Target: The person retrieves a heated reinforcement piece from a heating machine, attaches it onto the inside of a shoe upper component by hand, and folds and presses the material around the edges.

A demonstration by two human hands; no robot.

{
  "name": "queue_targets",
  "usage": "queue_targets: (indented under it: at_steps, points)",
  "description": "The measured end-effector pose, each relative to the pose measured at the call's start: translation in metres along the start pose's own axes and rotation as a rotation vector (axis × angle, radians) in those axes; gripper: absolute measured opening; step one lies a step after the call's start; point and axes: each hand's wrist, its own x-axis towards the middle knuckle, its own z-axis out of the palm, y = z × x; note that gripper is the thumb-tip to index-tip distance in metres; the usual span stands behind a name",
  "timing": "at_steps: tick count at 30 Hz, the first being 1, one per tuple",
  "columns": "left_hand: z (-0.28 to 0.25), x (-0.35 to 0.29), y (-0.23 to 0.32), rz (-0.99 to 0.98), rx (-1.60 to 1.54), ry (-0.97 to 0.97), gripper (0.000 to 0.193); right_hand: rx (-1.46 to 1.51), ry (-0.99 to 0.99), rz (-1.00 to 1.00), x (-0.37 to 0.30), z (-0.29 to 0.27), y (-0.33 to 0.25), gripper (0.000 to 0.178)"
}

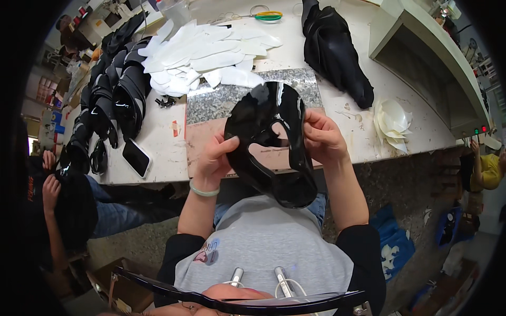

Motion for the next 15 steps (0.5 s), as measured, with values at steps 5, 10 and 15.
queue_targets:
  at_steps: [5,10,15]
  points:
    - [0.003,-0.003,0.011,-0.085,0.207,0.097,0.023,-0.115,0.03,0.125,0.002,-0.011,-0.005,0.043]
    - [-0.004,0.013,0.006,-0.205,0.137,0.133,0.02,-0.418,0.219,0.345,0.02,-0.011,0.006,0.04]
    - [-0.017,0.02,0.004,-0.222,0.062,0.099,0.021,-0.245,0.269,0.412,0.029,-0.015,0.009,0.025]
